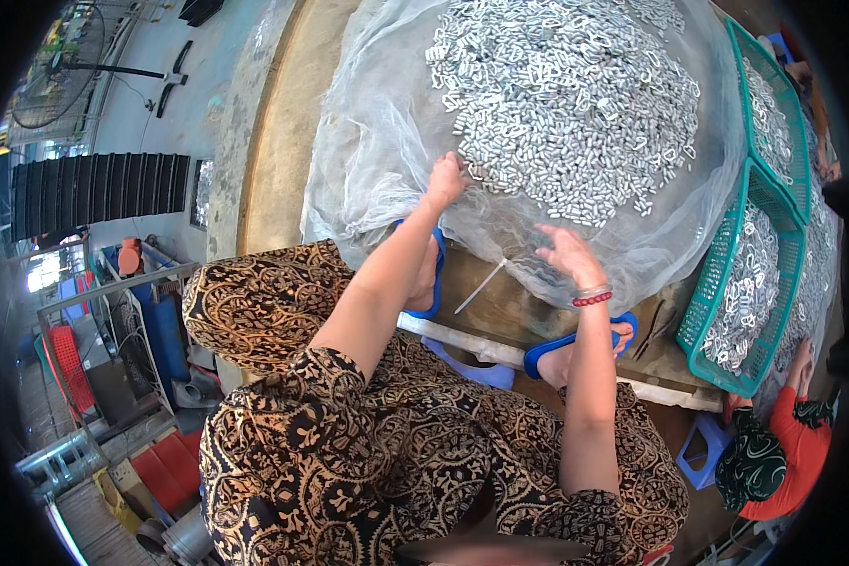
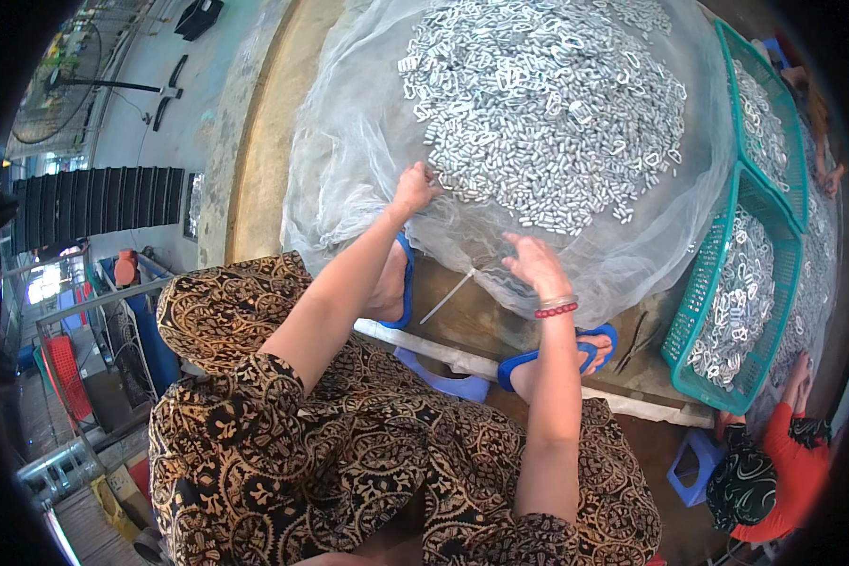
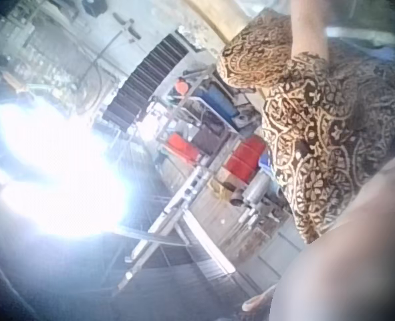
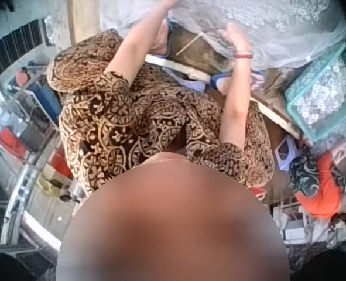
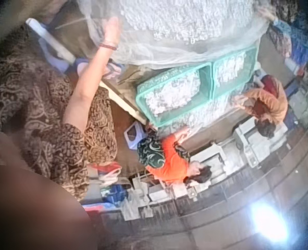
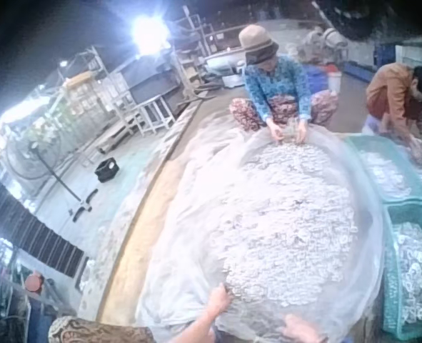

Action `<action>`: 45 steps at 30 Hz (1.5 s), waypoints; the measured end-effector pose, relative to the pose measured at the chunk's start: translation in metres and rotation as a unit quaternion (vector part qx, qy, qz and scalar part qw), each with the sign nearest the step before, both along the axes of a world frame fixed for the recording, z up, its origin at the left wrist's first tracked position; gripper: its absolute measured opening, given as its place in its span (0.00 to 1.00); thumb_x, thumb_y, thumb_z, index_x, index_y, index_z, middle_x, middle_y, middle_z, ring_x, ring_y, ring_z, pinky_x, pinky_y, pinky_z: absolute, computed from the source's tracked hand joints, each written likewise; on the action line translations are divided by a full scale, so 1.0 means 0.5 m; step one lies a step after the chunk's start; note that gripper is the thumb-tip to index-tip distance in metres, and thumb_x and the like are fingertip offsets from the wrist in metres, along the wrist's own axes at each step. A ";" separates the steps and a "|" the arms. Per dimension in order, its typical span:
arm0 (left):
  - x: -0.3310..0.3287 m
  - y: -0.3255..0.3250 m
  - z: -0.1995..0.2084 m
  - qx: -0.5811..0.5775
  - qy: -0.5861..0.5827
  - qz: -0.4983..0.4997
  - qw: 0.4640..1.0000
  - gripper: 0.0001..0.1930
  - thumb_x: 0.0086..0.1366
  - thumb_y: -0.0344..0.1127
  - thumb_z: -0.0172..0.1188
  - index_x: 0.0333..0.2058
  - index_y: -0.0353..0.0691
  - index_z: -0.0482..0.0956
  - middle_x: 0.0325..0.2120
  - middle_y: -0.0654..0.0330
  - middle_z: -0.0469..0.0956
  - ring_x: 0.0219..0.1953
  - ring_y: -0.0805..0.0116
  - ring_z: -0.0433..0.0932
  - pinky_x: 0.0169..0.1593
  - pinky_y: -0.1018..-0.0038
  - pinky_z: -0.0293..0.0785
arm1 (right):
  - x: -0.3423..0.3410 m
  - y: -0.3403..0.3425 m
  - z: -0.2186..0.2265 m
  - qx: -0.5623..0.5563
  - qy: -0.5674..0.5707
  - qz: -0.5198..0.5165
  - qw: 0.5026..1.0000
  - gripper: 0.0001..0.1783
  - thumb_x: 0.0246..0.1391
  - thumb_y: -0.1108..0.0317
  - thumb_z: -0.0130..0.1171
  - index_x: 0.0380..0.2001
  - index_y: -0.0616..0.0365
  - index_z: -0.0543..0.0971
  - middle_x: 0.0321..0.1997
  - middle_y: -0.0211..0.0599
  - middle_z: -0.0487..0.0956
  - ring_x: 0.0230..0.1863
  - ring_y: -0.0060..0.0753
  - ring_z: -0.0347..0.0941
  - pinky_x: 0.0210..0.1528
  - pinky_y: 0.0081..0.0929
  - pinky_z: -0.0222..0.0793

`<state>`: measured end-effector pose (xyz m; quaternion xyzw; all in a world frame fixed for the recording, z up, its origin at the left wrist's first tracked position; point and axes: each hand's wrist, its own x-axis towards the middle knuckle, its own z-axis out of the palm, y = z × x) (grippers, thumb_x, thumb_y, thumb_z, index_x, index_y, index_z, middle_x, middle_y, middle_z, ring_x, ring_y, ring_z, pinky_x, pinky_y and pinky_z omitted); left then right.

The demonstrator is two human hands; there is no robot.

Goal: The person sits on a low stool and sorts small silver metal parts from a large pile on a plastic sheet. They pick up individual pieces, inspect them, and place them into green plastic baskets. Other workers are visible nearby performing similar sorting tasks.

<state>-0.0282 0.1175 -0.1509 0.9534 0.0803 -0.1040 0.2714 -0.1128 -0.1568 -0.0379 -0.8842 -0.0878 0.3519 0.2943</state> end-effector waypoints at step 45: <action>0.189 -0.103 0.111 -0.120 -0.012 -0.055 0.991 0.19 0.48 0.46 0.69 0.31 0.37 0.78 0.25 0.51 0.79 0.32 0.57 0.78 0.39 0.65 0.72 | 0.193 -0.071 0.023 0.572 0.076 -0.518 0.631 0.10 0.56 0.60 0.58 0.30 0.55 0.72 0.25 0.32 0.74 0.25 0.23 0.70 0.24 0.20 0.64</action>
